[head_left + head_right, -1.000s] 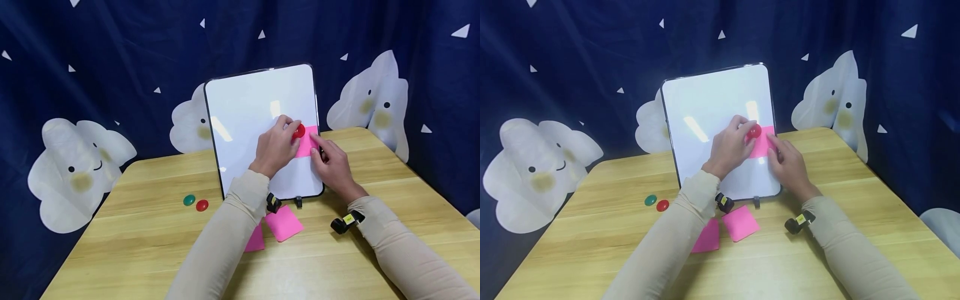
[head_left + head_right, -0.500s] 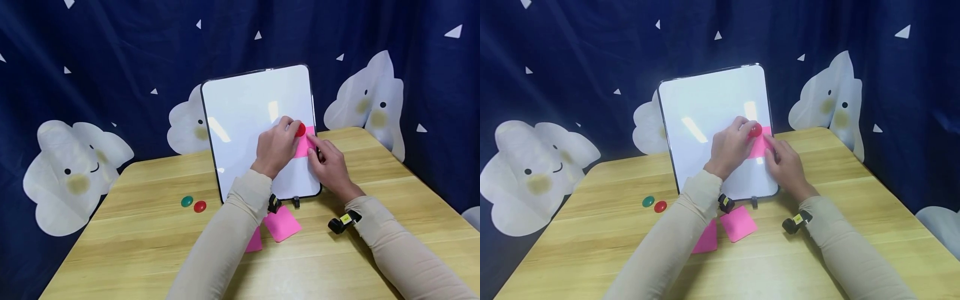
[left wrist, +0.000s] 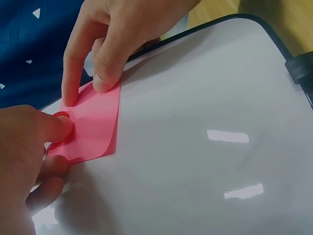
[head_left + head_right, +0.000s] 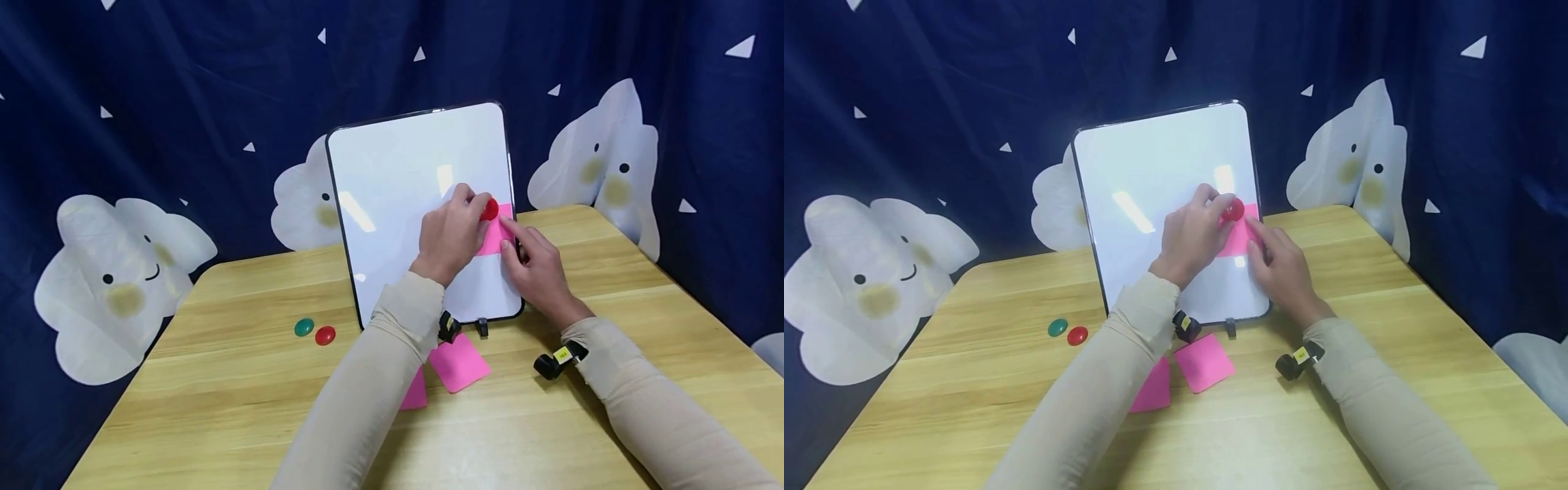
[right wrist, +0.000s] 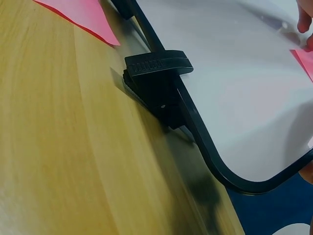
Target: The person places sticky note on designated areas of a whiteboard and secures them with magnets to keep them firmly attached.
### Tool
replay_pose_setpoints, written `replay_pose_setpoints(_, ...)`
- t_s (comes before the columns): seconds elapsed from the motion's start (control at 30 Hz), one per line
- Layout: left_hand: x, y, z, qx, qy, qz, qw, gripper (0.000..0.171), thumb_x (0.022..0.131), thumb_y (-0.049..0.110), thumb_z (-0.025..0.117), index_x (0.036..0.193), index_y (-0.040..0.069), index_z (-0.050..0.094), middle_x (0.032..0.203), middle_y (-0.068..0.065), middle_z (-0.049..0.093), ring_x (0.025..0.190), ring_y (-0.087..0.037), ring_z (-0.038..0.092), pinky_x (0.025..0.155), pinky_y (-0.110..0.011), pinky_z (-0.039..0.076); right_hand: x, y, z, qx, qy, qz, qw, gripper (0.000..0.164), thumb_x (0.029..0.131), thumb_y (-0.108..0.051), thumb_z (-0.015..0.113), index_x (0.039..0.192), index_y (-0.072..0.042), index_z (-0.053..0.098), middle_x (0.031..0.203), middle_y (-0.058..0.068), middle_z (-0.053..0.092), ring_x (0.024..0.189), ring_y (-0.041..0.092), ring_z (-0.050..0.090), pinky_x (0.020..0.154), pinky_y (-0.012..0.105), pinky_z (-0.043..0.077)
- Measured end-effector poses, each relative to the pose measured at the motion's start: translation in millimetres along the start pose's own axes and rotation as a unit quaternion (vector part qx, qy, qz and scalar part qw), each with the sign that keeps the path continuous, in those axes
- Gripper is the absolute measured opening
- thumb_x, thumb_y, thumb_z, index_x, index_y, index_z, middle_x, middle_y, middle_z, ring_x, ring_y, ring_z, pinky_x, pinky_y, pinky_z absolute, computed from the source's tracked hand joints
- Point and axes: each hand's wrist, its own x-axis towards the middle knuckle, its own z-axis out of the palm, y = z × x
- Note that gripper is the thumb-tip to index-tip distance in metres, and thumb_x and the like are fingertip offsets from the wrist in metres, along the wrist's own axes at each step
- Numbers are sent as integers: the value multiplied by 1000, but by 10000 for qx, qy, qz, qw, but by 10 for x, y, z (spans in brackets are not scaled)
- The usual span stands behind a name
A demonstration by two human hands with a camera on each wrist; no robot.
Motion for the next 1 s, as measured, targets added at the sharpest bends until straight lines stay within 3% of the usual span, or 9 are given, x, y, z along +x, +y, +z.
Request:
replay_pose_setpoints(0.37, 35, 0, -27, -304, -109, -207, 9993, 36, 93, 24, 66, 129, 19, 67, 109, -5, 60, 81, -12, 65, 67, -24, 55, 14, -13, 14, -8, 44, -41, 10000, 46, 95, -5, 62, 141, -9, 58, 89, 11, 57, 72, 16, 43, 61, 22, 34)
replay_pose_setpoints(0.63, 42, -2, -32, -253, -231, -279, 9990, 38, 93, 28, 67, 130, 19, 66, 108, -5, 59, 81, -12, 65, 69, -24, 55, 2, -6, 11, -12, 8, -3, 10000, 47, 96, -5, 62, 142, -11, 57, 90, 12, 57, 73, 16, 43, 61, 22, 34)
replay_pose_setpoints(1.0, -7, -44, -60, -266, -154, -175, 9994, 38, 93, 27, 67, 129, 18, 66, 107, -5, 61, 80, -12, 64, 68, -24, 55, 2, -20, 8, -26, 49, -17, 10000, 46, 96, -6, 63, 141, -11, 58, 97, 15, 62, 77, 18, 46, 65, 21, 35)
